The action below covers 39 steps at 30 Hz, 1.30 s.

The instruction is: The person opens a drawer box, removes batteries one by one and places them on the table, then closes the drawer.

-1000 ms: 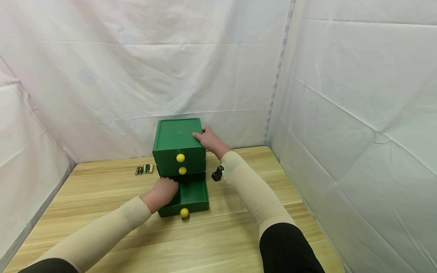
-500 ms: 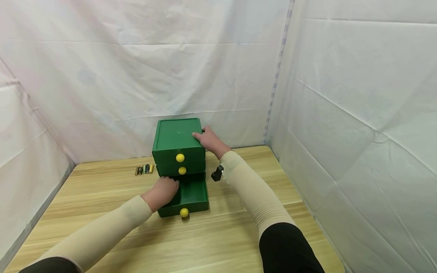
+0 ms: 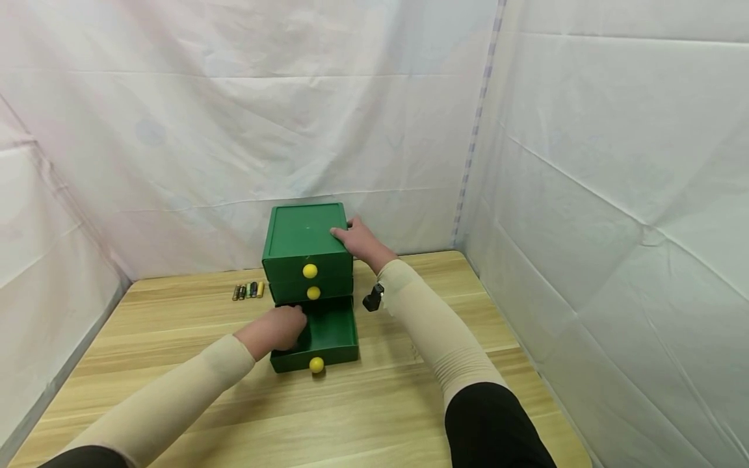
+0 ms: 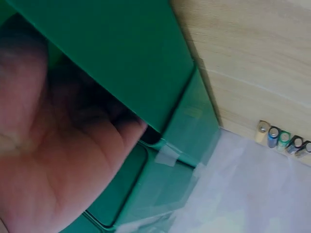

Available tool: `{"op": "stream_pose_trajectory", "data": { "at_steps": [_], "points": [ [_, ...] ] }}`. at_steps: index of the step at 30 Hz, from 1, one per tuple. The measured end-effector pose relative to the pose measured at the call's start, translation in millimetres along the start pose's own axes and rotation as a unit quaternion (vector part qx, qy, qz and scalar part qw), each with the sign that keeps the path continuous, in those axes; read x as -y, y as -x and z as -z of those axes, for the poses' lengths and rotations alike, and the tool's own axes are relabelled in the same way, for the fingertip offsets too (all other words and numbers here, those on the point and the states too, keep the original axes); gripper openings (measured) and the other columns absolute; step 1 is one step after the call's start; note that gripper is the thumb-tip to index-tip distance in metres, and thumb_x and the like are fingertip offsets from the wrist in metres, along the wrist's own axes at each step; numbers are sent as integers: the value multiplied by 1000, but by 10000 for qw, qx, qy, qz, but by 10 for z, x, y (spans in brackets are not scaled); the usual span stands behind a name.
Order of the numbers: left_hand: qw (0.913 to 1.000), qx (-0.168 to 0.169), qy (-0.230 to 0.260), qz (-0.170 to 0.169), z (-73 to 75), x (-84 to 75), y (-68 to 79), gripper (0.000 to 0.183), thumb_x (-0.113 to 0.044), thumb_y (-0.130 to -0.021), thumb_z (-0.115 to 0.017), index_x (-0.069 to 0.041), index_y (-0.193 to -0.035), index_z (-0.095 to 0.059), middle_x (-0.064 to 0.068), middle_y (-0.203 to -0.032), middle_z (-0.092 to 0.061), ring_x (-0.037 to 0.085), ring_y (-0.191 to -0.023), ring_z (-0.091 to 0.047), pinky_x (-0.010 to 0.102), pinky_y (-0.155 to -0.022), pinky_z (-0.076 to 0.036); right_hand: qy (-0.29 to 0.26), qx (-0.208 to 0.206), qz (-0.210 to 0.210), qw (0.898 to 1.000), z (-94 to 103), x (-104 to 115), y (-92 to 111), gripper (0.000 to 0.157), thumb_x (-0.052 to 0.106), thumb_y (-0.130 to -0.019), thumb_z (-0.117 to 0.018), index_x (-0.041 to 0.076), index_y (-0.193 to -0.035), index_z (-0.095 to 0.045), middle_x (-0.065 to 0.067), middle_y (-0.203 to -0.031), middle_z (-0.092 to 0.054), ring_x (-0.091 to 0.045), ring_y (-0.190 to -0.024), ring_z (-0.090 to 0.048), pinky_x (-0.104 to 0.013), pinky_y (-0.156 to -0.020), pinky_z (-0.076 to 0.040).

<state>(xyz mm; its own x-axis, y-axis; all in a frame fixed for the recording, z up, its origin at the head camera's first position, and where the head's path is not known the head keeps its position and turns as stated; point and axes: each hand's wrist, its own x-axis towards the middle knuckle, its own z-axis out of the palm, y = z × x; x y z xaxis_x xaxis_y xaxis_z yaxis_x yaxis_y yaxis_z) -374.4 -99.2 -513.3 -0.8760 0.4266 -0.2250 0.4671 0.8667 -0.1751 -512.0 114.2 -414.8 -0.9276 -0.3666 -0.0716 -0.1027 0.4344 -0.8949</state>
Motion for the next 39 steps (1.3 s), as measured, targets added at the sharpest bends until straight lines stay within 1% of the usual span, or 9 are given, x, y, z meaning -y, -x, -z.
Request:
{"op": "stream_pose_trajectory", "data": {
  "at_steps": [5,11,13,18,21,24,30,35,39],
  "points": [
    [9985,227,497,15,47,26,-38,12,-20,-89,-75,-14,-83,-66,-2,-77,-59,14,-66,-54,35,-67,-54,11,-55,-28,10000,24,15,3,66,53,-101,-53,9,-145,-31,-15,-132,-50,-28,-116,-57,-49,-98,-48],
    [9976,274,603,-191,98,15,-56,17,-30,-89,-77,-16,-85,-67,-5,-79,-59,13,-68,-54,35,-70,-53,69,-58,-83,9999,38,21,0,69,52,-101,-53,7,-147,-30,-17,-134,-50,-30,-117,-57,-51,-99,-48],
    [9975,212,593,-319,120,4,-50,17,-31,-89,-76,-18,-85,-67,-6,-78,-58,13,-67,-54,34,-68,-52,76,-67,-120,9999,37,18,-4,69,53,-101,-53,7,-147,-30,-17,-136,-49,-30,-119,-57,-50,-100,-47],
    [9957,-144,549,-732,200,-33,-21,20,-33,-88,-75,-21,-78,-63,-8,-76,-53,12,-62,-49,31,-61,-46,28,-124,-138,9998,30,18,-9,69,52,-101,-55,7,-147,-30,-18,-140,-47,-31,-122,-56,-50,-102,-47],
    [9929,-333,647,-940,257,-49,3,22,-32,-87,-73,-22,-73,-59,-8,-75,-52,11,-61,-47,29,-59,-43,32,-129,-123,9998,27,27,-9,67,50,-101,-55,6,-146,-31,-18,-140,-46,-32,-122,-55,-50,-103,-47],
    [9896,-447,812,-1101,305,-56,22,21,-31,-86,-71,-22,-72,-58,-8,-75,-51,10,-61,-48,29,-59,-43,42,-121,-124,9998,26,32,-9,67,50,-102,-55,6,-146,-31,-18,-140,-46,-31,-122,-56,-50,-103,-47],
    [9849,-577,951,-1329,377,-47,60,12,-35,-89,-70,-23,-87,-66,-11,-83,-52,10,-66,-52,29,-64,-46,9,-128,-109,9999,25,19,-24,66,50,-102,-55,7,-145,-32,-18,-136,-48,-31,-120,-57,-49,-101,-48],
    [9794,-688,1152,-1508,418,-31,90,16,-36,-90,-71,-22,-97,-69,-11,-90,-54,10,-72,-53,29,-70,-50,-61,-142,-122,9998,30,10,-30,66,51,-101,-56,7,-145,-32,-18,-137,-48,-31,-119,-58,-49,-100,-49],
    [9755,-820,1308,-1566,429,-11,108,18,-36,-91,-69,-22,-103,-71,-12,-95,-57,8,-76,-54,28,-75,-52,-87,-119,-116,9998,35,13,-24,67,52,-101,-56,7,-145,-31,-18,-138,-47,-31,-120,-57,-50,-100,-49]
  ]
}}
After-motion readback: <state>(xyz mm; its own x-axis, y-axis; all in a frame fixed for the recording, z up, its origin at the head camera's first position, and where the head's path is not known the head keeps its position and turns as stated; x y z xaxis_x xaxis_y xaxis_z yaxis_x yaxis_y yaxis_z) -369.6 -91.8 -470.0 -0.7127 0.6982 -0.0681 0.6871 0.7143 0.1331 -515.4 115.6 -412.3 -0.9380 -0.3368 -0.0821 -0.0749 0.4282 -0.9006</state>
